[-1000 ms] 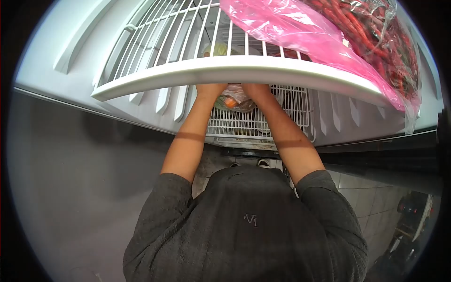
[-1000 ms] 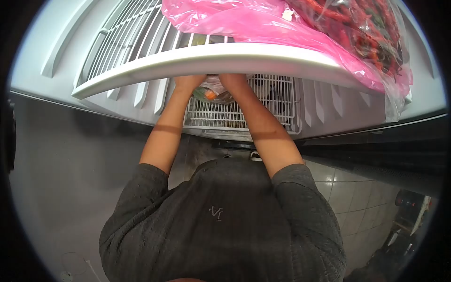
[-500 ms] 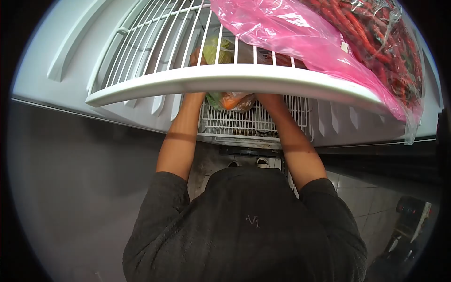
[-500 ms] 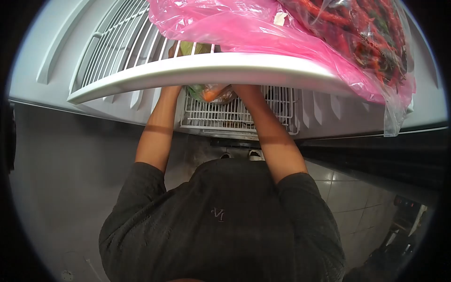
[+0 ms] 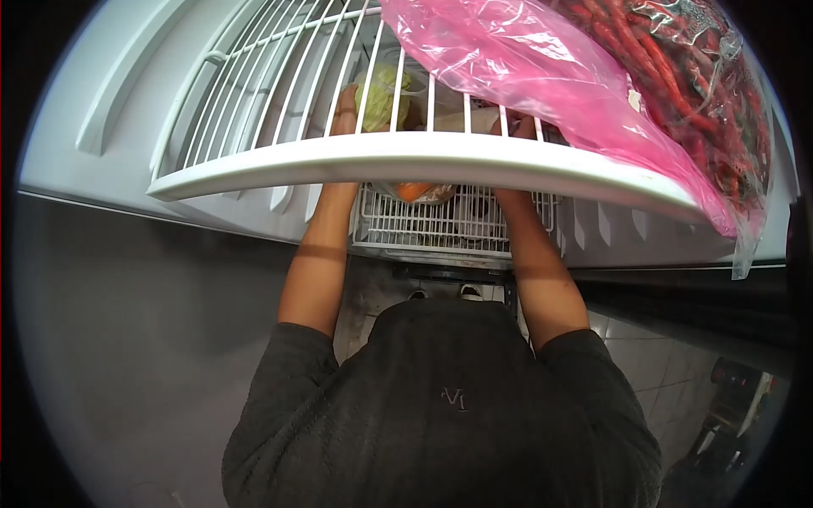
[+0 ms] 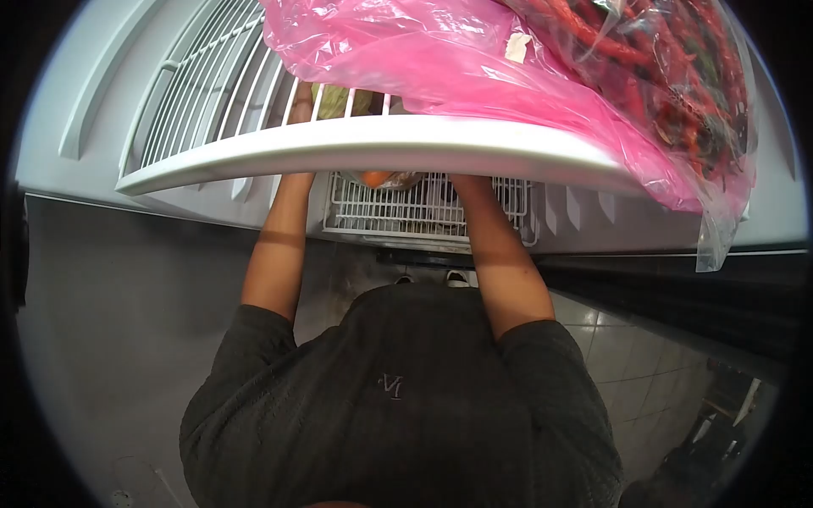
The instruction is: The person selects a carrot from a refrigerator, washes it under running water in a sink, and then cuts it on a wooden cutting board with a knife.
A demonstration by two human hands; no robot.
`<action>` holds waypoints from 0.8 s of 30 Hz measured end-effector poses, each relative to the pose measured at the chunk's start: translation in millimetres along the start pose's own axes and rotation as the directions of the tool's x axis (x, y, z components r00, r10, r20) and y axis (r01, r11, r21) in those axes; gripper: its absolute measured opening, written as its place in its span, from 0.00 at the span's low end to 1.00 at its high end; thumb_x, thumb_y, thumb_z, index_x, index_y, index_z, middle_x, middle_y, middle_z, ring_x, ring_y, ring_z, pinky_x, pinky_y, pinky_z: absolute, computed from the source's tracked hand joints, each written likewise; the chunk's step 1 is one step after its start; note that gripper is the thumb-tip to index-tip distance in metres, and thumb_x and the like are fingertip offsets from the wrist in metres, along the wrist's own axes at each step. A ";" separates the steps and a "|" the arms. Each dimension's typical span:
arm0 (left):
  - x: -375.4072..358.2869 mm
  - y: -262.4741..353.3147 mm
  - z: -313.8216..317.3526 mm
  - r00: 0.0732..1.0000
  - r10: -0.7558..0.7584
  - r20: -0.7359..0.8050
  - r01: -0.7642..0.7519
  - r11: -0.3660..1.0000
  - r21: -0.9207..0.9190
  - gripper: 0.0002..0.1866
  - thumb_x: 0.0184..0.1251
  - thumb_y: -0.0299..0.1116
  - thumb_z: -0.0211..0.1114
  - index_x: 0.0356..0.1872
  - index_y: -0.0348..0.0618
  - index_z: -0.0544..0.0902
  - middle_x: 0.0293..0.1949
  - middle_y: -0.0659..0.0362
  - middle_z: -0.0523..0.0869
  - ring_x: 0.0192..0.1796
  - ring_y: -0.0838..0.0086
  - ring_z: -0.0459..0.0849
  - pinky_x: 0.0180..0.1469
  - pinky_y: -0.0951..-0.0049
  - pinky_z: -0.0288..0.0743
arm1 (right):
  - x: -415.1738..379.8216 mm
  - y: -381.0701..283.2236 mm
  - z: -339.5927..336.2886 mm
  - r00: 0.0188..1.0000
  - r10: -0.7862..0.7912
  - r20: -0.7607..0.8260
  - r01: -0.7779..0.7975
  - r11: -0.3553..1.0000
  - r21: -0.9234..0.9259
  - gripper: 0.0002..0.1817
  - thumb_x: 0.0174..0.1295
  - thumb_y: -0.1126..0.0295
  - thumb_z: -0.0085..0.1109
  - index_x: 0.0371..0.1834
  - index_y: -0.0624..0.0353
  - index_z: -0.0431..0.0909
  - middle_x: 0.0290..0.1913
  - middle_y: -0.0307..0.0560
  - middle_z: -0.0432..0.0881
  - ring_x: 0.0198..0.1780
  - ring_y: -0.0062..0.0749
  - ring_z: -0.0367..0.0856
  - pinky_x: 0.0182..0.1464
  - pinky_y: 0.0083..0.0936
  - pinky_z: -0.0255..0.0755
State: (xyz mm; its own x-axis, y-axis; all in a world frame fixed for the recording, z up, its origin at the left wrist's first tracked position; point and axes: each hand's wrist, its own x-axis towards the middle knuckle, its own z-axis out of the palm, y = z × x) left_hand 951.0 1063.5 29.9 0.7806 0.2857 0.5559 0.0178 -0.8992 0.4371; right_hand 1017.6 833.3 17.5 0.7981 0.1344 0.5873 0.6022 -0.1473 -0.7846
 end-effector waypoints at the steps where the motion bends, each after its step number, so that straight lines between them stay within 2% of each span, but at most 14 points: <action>1: -1.1 0.1 0.9 1.000 0.006 -0.001 -0.006 1.000 0.005 0.31 0.60 0.43 0.60 0.62 0.42 0.64 0.60 0.41 0.69 0.64 0.49 0.68 0.61 0.57 0.68 | -1.3 -1.9 -0.6 0.991 0.134 -0.008 -0.134 0.991 -0.003 0.20 0.64 0.64 0.52 0.55 0.66 0.68 0.44 0.60 0.77 0.44 0.49 0.78 0.47 0.39 0.71; 2: -3.9 -0.7 -0.3 1.000 0.012 -0.001 -0.012 1.000 0.010 0.30 0.61 0.43 0.59 0.62 0.42 0.64 0.60 0.41 0.69 0.64 0.49 0.68 0.61 0.57 0.68 | -1.1 1.1 1.2 0.978 0.206 -0.022 -0.206 0.978 0.001 0.20 0.64 0.64 0.52 0.54 0.66 0.68 0.44 0.60 0.77 0.44 0.49 0.78 0.47 0.39 0.71; 5: -4.5 -2.7 -0.5 1.000 0.026 -0.008 -0.026 0.999 0.028 0.30 0.61 0.43 0.59 0.63 0.42 0.64 0.60 0.41 0.69 0.64 0.49 0.68 0.62 0.57 0.68 | 4.9 11.9 5.0 0.956 0.294 -0.005 -0.294 0.955 0.035 0.20 0.64 0.64 0.51 0.54 0.65 0.68 0.44 0.60 0.78 0.45 0.49 0.78 0.47 0.39 0.71; 10: -7.5 -9.6 7.0 0.997 0.073 -0.028 -0.071 0.995 0.067 0.30 0.62 0.43 0.58 0.63 0.42 0.64 0.60 0.41 0.69 0.64 0.49 0.68 0.62 0.58 0.67 | 9.7 35.3 18.2 0.896 0.434 0.098 -0.441 0.895 0.070 0.19 0.64 0.63 0.51 0.54 0.65 0.69 0.44 0.60 0.78 0.45 0.49 0.78 0.48 0.39 0.71; 15: -5.8 -23.0 19.6 0.989 0.142 -0.052 -0.133 0.981 0.143 0.30 0.62 0.43 0.58 0.63 0.43 0.64 0.61 0.41 0.69 0.64 0.50 0.67 0.62 0.58 0.67 | 19.2 63.2 41.1 0.751 0.595 0.286 -0.637 0.766 0.081 0.19 0.65 0.63 0.51 0.53 0.64 0.70 0.44 0.60 0.78 0.46 0.49 0.78 0.48 0.39 0.71; 16: -1.8 -22.5 22.4 1.000 -0.021 0.002 0.021 0.999 0.039 0.29 0.63 0.43 0.57 0.63 0.42 0.64 0.61 0.41 0.69 0.64 0.50 0.68 0.63 0.59 0.66 | 21.9 67.8 47.1 0.720 0.617 0.318 -0.667 0.741 0.075 0.19 0.65 0.63 0.51 0.53 0.64 0.70 0.44 0.60 0.78 0.46 0.49 0.78 0.48 0.39 0.71; 18: -0.5 1.1 12.9 0.951 -0.282 0.128 0.300 0.940 -0.164 0.28 0.64 0.39 0.56 0.64 0.40 0.64 0.60 0.41 0.70 0.63 0.49 0.69 0.65 0.61 0.64 | 21.4 76.3 59.4 0.662 0.656 0.364 -0.719 0.692 0.061 0.19 0.65 0.63 0.51 0.53 0.64 0.70 0.44 0.60 0.78 0.46 0.50 0.78 0.48 0.39 0.71; 19: -0.1 -1.3 12.0 0.977 -0.203 0.057 0.199 0.977 0.073 0.27 0.64 0.37 0.56 0.64 0.40 0.64 0.60 0.41 0.71 0.61 0.50 0.72 0.63 0.61 0.67 | 20.7 78.0 65.9 0.652 0.659 0.375 -0.725 0.687 0.054 0.19 0.65 0.62 0.51 0.53 0.64 0.70 0.44 0.60 0.78 0.46 0.50 0.78 0.48 0.39 0.71; 21: -2.6 -1.6 12.6 0.983 -0.174 0.062 0.158 0.968 0.197 0.28 0.62 0.36 0.58 0.63 0.41 0.65 0.59 0.42 0.71 0.60 0.51 0.74 0.60 0.62 0.71 | 22.0 79.7 72.7 0.645 0.649 0.404 -0.718 0.695 0.030 0.19 0.65 0.62 0.51 0.53 0.64 0.71 0.45 0.60 0.78 0.46 0.50 0.78 0.48 0.39 0.71; 24: -0.5 -8.4 12.9 0.985 -0.141 0.094 0.130 0.984 0.119 0.31 0.59 0.39 0.59 0.64 0.41 0.64 0.59 0.42 0.71 0.58 0.50 0.76 0.58 0.61 0.73 | 22.0 79.8 77.1 0.674 0.604 0.426 -0.663 0.749 -0.012 0.19 0.64 0.62 0.52 0.52 0.64 0.71 0.45 0.60 0.78 0.46 0.49 0.78 0.48 0.39 0.72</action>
State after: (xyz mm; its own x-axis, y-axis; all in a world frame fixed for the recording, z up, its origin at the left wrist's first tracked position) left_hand 958.5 1066.6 16.9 0.8255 0.3775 0.4196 0.1934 -0.8876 0.4181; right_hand 1081.7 900.1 -47.5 0.8934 0.4190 -0.1623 -0.0780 -0.2111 -0.9743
